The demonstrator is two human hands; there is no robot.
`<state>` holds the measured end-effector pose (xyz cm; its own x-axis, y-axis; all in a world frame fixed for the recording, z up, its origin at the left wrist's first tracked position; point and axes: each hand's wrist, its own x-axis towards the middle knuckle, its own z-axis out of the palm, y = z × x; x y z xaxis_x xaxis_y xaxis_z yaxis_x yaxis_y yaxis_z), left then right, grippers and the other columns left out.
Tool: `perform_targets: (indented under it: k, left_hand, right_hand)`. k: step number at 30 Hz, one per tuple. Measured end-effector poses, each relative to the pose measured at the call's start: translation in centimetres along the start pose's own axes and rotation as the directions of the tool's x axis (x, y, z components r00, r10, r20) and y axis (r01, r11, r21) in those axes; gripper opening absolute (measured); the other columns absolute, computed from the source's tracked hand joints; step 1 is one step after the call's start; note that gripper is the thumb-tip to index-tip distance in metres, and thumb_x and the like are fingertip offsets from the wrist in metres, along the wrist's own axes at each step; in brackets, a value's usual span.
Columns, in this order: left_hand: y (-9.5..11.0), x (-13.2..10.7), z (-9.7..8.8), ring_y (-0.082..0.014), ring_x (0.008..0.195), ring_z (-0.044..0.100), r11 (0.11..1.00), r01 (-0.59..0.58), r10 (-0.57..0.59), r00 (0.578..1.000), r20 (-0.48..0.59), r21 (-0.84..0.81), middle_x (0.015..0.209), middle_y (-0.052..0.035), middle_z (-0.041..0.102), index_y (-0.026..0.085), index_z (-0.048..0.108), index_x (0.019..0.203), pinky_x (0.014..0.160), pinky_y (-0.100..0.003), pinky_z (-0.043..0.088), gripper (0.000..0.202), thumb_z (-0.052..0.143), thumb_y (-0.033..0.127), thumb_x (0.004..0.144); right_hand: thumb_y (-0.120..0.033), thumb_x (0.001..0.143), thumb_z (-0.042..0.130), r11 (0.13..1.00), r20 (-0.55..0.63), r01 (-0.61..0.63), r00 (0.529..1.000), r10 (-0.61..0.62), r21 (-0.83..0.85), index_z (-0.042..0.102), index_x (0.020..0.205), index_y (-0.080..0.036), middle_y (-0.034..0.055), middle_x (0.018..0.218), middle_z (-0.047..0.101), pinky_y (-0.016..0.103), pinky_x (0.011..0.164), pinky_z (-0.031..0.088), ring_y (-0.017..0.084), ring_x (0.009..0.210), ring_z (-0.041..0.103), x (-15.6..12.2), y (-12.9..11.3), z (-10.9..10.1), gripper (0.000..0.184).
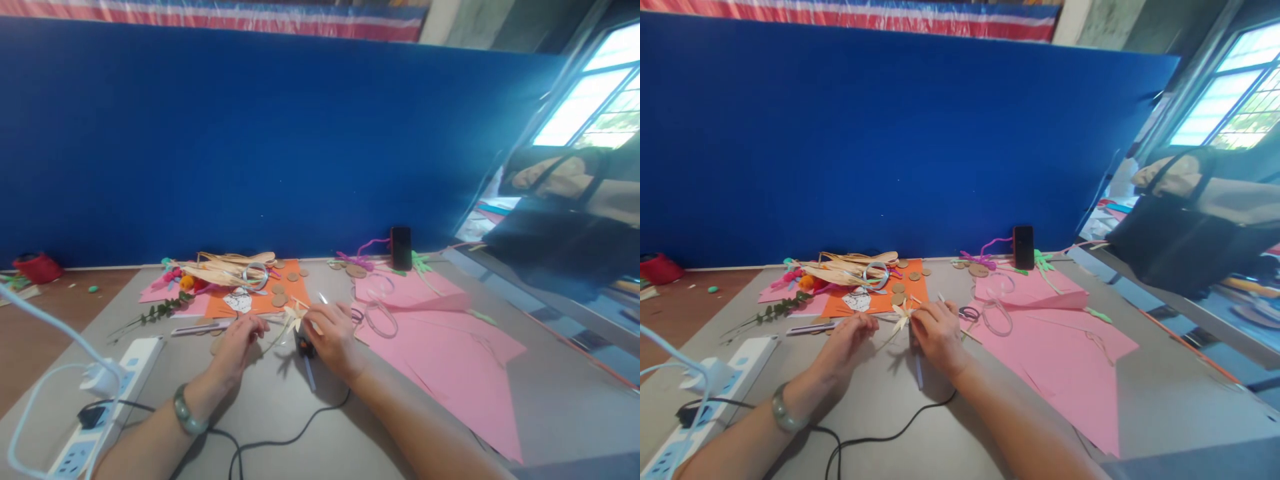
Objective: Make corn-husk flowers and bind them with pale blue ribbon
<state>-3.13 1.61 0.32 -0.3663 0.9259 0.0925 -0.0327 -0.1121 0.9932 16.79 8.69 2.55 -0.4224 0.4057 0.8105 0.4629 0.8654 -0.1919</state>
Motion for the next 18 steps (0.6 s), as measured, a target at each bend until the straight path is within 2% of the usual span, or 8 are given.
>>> perform_targets:
  k: [3, 8, 13, 16, 18]
  left_hand:
    - [-0.1, 0.2, 0.3, -0.0131, 0.060, 0.048, 0.994, 0.089, -0.088, 0.996, 0.024, -0.068, 0.065, -0.0017, 0.057, 0.018, 0.062, 0.063, 0.058, -0.024, 0.038, 0.021, 0.058, 0.034, 0.076]
    - [0.1, -0.2, 0.7, -0.0116, 0.058, 0.049, 0.991, 0.104, -0.104, 0.995, 0.001, -0.081, 0.062, -0.0015, 0.059, 0.015, 0.068, 0.070, 0.059, -0.023, 0.039, 0.026, 0.068, 0.041, 0.069]
    - [0.9, -0.8, 0.9, -0.0100, 0.052, 0.047, 0.978, 0.182, -0.172, 0.980, 0.103, -0.099, 0.061, -0.0016, 0.059, 0.015, 0.065, 0.064, 0.050, -0.023, 0.036, 0.019, 0.075, 0.031, 0.063]
    - [1.3, -0.7, 0.8, -0.0101, 0.054, 0.047, 0.981, 0.139, -0.127, 0.987, 0.095, -0.136, 0.062, 0.0000, 0.058, 0.016, 0.065, 0.068, 0.052, -0.023, 0.037, 0.011, 0.072, 0.023, 0.062]
    - [1.5, -0.6, 0.7, -0.0112, 0.058, 0.049, 0.988, 0.087, -0.079, 0.995, 0.065, -0.127, 0.064, -0.0001, 0.058, 0.017, 0.063, 0.064, 0.056, -0.023, 0.039, 0.006, 0.067, 0.017, 0.061]
  right_hand:
    - [-0.014, 0.086, 0.057, 0.994, 0.001, 0.054, 0.999, -0.054, -0.098, 0.061, 0.080, -0.018, 0.0023, 0.085, 0.071, 0.033, 0.075, 0.030, 0.014, 0.072, 0.056, 0.7, -0.1, 0.0, 0.009]
    - [-0.013, 0.087, 0.056, 0.975, 0.015, 0.146, 0.989, -0.146, -0.165, 0.062, 0.080, -0.017, 0.0028, 0.082, 0.071, 0.032, 0.074, 0.030, 0.014, 0.069, 0.056, 2.1, -1.0, -0.2, 0.010]
    - [-0.016, 0.088, 0.055, 0.978, 0.003, 0.169, 0.985, -0.170, -0.124, 0.062, 0.078, -0.018, 0.0023, 0.072, 0.068, 0.032, 0.072, 0.030, 0.014, 0.065, 0.054, 3.8, -1.7, -0.1, 0.012]
    - [-0.016, 0.087, 0.057, 0.990, -0.051, 0.127, 0.990, -0.130, -0.054, 0.063, 0.079, -0.018, 0.0019, 0.072, 0.069, 0.032, 0.071, 0.030, 0.014, 0.064, 0.056, 4.3, -1.9, 0.3, 0.010]
    - [-0.018, 0.086, 0.058, 0.998, -0.069, 0.061, 0.996, -0.060, 0.024, 0.063, 0.079, -0.018, 0.0017, 0.072, 0.069, 0.031, 0.072, 0.031, 0.014, 0.065, 0.058, 4.4, -2.0, 0.6, 0.008]
